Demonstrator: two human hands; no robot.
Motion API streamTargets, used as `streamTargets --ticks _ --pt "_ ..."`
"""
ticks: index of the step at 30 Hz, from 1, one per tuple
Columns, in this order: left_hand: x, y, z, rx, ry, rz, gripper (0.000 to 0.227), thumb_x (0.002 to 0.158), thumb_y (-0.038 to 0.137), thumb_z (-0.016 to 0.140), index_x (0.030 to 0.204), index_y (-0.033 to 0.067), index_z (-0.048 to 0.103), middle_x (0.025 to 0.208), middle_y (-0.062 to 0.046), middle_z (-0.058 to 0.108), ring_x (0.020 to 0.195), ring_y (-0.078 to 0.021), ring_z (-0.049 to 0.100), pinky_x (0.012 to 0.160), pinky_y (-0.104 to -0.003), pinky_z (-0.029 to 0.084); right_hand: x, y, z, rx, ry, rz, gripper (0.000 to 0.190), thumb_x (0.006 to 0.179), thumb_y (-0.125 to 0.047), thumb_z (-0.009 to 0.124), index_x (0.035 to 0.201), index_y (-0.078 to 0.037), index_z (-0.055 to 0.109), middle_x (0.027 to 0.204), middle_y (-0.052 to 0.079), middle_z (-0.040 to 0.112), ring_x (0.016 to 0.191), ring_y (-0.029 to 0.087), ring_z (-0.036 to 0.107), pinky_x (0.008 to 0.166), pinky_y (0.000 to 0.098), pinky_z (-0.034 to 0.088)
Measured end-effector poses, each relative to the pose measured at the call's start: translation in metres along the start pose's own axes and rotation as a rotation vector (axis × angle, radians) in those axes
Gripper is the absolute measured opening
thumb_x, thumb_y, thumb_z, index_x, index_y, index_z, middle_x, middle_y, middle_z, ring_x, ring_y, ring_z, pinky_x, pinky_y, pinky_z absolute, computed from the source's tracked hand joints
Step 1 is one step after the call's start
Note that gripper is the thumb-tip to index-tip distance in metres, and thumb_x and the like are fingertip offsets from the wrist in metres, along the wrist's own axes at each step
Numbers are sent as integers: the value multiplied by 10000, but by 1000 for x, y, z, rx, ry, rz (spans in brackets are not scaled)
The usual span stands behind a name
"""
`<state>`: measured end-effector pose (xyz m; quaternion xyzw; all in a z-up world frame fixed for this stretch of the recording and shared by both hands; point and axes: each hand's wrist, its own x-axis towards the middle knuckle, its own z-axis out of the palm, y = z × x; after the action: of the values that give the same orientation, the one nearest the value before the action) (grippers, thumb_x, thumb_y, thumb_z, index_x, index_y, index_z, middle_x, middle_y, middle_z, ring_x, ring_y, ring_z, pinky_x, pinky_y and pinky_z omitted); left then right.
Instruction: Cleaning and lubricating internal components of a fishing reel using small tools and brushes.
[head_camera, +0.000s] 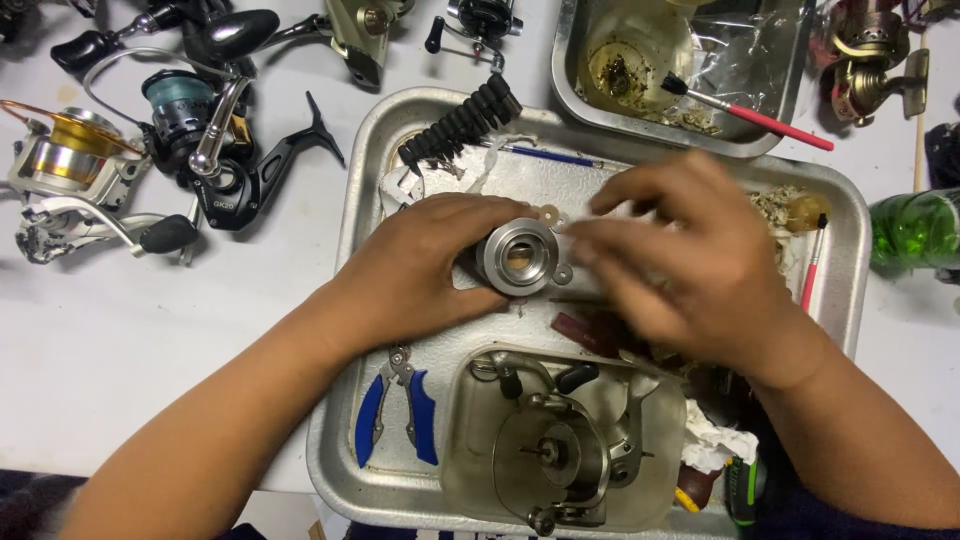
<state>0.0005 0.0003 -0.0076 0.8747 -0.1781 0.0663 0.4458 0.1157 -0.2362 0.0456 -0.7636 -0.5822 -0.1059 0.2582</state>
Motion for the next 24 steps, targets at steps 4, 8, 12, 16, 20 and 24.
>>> streamTargets --ticks 4,8,12,16,20,24 --pt "1 2 -1 -19 12 -6 632 831 266 868 1359 84 573 1278 -122 713 1170 -327 684 999 -467 536 11 -13 4 13 -78 -171 146 954 -148 764 1056 -45 745 1018 209 675 841 308 589 664 392 458" --pt "2 2 -1 -37 41 47 631 833 248 881 1340 33 574 1263 -162 711 1152 -347 698 989 -457 557 9 -12 12 -17 -90 -178 196 924 -144 819 1058 -20 746 1037 206 689 874 320 596 663 374 498" --pt "1 2 -2 -28 12 15 620 853 258 851 1360 41 569 1282 -150 705 1179 -339 684 1013 -469 536 9 -13 12 -12 -105 -191 188 928 -125 791 1065 -9 734 1066 217 687 887 342 601 650 393 506" --pt "-1 -2 1 -1 -6 -8 666 836 275 861 1385 55 553 1311 -146 694 1199 -345 668 1035 -481 521 8 -16 15 -100 -109 -216 217 903 -237 727 1050 -77 736 1095 188 696 948 332 615 693 425 517" --pt "1 4 -2 -33 0 -46 653 814 269 869 1366 99 566 1278 -115 719 1164 -323 689 1007 -489 546 8 -10 9 75 9 -140 205 881 -89 582 998 -24 738 997 213 678 894 323 611 733 444 447" --pt "1 5 -6 49 14 -146 650 792 320 873 1349 123 601 1295 -95 719 1168 -313 677 1004 -487 528 6 10 12 70 98 29 150 896 70 634 974 63 763 893 199 688 811 283 615 694 376 456"
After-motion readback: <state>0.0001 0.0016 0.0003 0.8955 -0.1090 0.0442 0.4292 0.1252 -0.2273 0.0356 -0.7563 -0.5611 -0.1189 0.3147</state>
